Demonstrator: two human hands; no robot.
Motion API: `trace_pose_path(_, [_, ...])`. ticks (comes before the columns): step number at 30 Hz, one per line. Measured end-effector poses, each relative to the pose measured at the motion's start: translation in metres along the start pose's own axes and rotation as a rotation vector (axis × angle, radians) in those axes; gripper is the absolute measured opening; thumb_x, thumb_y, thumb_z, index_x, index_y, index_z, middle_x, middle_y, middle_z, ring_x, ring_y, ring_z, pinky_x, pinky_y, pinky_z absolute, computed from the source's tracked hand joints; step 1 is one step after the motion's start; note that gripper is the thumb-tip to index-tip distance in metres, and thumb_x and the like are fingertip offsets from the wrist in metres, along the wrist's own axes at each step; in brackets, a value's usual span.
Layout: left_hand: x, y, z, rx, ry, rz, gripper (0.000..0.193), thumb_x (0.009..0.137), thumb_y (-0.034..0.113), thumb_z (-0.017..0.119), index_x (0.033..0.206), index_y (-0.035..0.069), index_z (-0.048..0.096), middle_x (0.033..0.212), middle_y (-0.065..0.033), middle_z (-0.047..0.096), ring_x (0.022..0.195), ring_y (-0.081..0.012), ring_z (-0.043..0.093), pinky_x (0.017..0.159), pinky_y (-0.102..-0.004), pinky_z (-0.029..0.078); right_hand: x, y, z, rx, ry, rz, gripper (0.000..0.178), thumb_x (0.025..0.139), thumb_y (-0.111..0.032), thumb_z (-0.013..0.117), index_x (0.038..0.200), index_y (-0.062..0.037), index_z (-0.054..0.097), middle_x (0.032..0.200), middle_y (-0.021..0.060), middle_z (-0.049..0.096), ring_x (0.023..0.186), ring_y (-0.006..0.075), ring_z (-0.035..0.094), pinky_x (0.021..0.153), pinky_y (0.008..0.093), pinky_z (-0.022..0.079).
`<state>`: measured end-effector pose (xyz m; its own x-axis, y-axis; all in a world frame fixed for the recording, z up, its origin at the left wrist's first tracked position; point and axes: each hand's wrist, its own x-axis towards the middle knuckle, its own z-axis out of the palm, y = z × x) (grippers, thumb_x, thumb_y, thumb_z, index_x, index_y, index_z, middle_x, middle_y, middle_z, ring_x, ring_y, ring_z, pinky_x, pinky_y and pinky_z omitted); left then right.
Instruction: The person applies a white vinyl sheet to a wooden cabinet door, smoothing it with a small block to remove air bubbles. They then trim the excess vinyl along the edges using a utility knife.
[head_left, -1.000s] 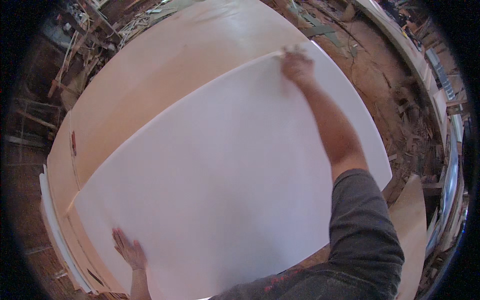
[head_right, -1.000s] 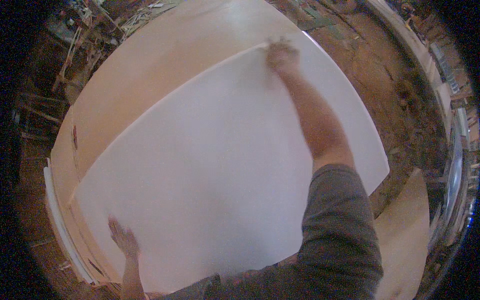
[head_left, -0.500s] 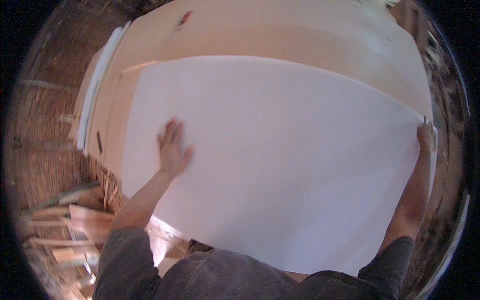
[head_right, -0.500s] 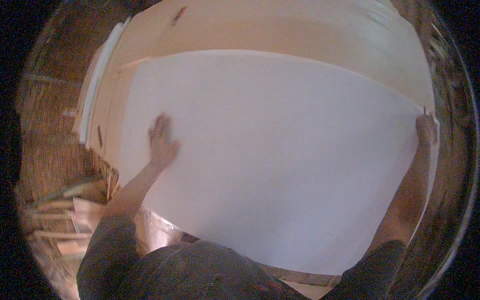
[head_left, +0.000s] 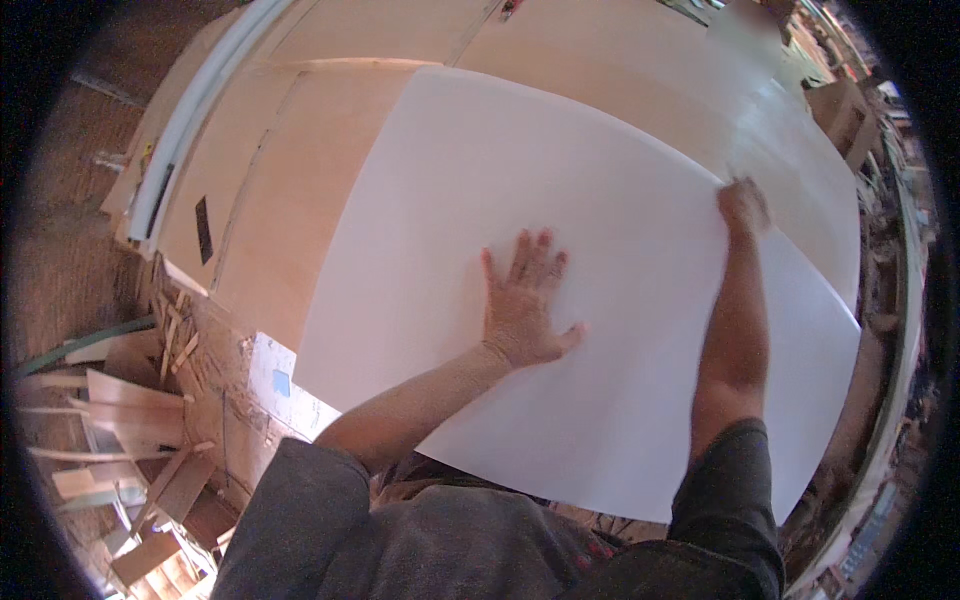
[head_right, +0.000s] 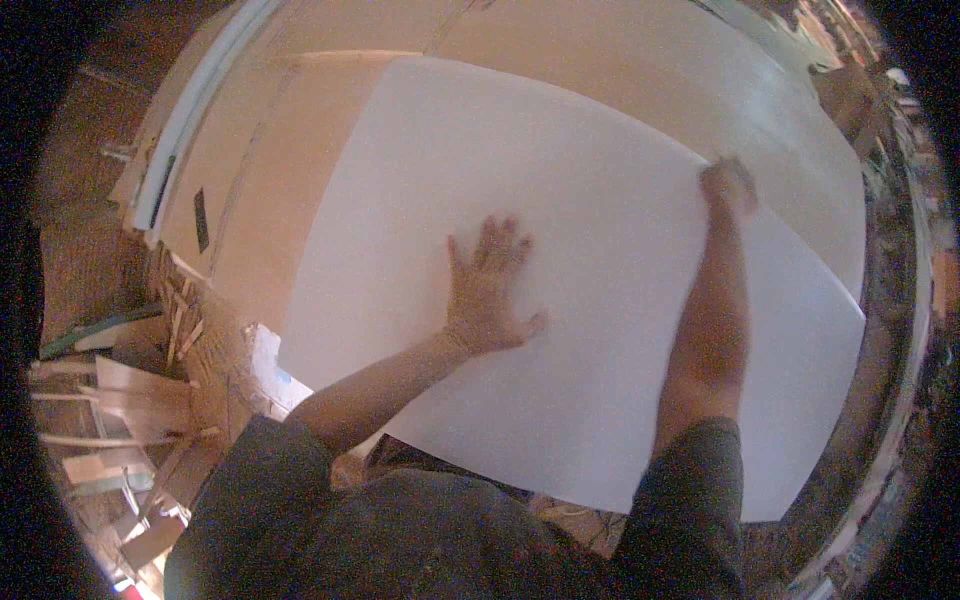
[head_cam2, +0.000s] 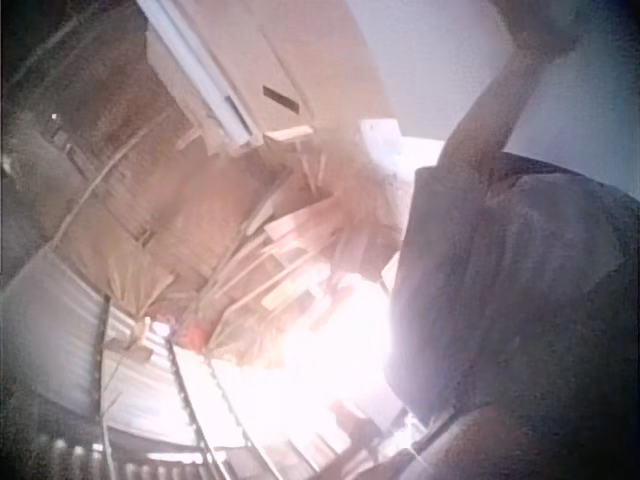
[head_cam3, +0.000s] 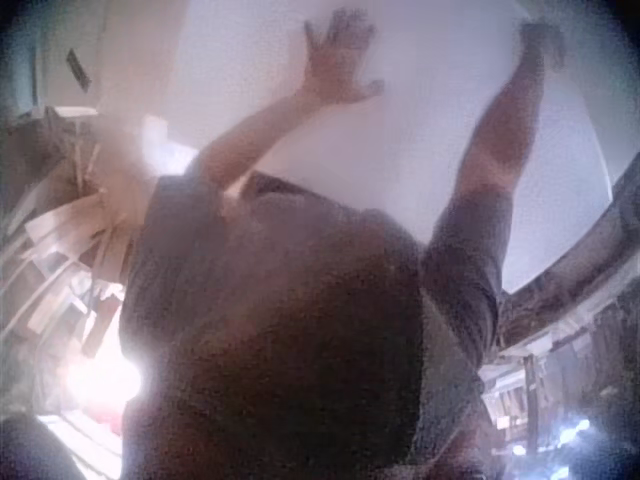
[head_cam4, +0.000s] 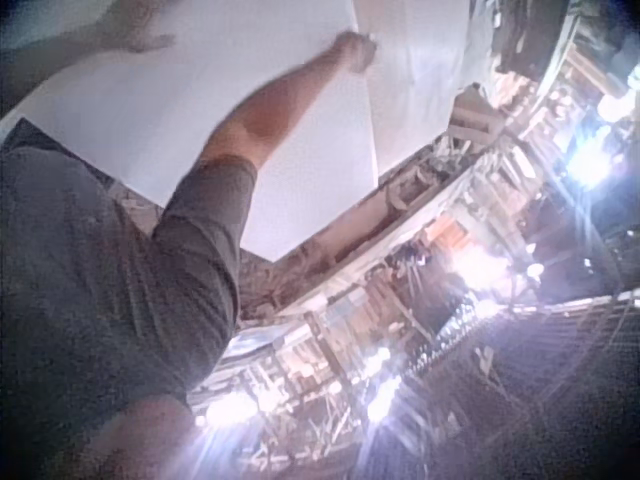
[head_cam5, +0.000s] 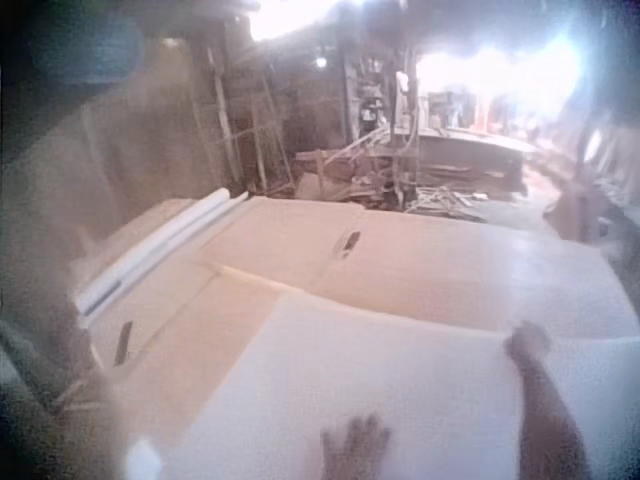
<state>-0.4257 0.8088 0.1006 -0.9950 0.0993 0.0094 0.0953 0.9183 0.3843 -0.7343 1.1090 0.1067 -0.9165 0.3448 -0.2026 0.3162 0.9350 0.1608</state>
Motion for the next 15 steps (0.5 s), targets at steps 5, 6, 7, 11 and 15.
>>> trace_pose_path(5, [-0.041, -0.07, -0.038, -0.082, -0.231, 0.209, 0.09, 0.083, 0.054, 0.072, 0.155, 0.006, 0.045, 0.171, -0.0175, 0.021, 0.161, -0.0326, 0.013, 0.117, -0.0782, 0.001, -0.051, -0.169, 0.003, 0.201, 0.261, -0.151, 0.037, 0.1, -0.029, 0.051, 0.128, -0.0126, 0.069, 0.129, 0.0137, 0.071, 0.118, 0.0307, 0.068, 0.099, 0.0504, 0.053])
trace_pose_path(6, [-0.057, -0.091, -0.051, 0.001, -0.239, 0.134, 0.092, 0.084, 0.057, 0.071, 0.157, 0.009, 0.043, 0.172, -0.0179, 0.019, 0.16, -0.0348, 0.013, 0.116, -0.0793, 0.002, -0.079, -0.22, -0.015, 0.182, 0.114, -0.205, 0.036, 0.101, -0.031, 0.051, 0.125, -0.0132, 0.071, 0.123, 0.0122, 0.074, 0.113, 0.0304, 0.071, 0.096, 0.0503, 0.055])
trace_pose_path(7, [-0.072, -0.107, -0.061, 0.075, -0.247, 0.08, 0.093, 0.085, 0.061, 0.069, 0.158, 0.011, 0.041, 0.172, -0.0183, 0.018, 0.16, -0.037, 0.013, 0.115, -0.0804, 0.003, -0.095, -0.253, -0.013, 0.191, 0.139, -0.281, 0.033, 0.102, -0.031, 0.05, 0.119, -0.0134, 0.072, 0.118, 0.0123, 0.075, 0.11, 0.031, 0.071, 0.094, 0.0511, 0.055])
trace_pose_path(11, [-0.127, -0.169, -0.081, 0.14, -0.144, 0.021, 0.092, 0.086, 0.065, 0.068, 0.16, 0.018, 0.04, 0.172, -0.0188, 0.018, 0.159, -0.0399, 0.015, 0.117, -0.0786, 0.003, -0.202, -0.369, -0.012, 0.314, 0.302, -0.439, 0.036, 0.104, -0.036, 0.052, 0.128, -0.0114, 0.064, 0.141, 0.0198, 0.059, 0.127, 0.0382, 0.06, 0.094, 0.0542, 0.055])
trace_pose_path(15, [-0.135, -0.18, -0.073, 0.131, -0.039, 0.038, 0.09, 0.086, 0.066, 0.067, 0.16, 0.023, 0.04, 0.172, -0.0187, 0.02, 0.159, -0.041, 0.016, 0.118, -0.0766, 0.005, -0.224, -0.341, -0.006, 0.25, 0.361, -0.55, 0.041, 0.103, -0.035, 0.055, 0.133, -0.0083, 0.06, 0.14, 0.0225, 0.054, 0.13, 0.041, 0.052, 0.093, 0.0592, 0.054])
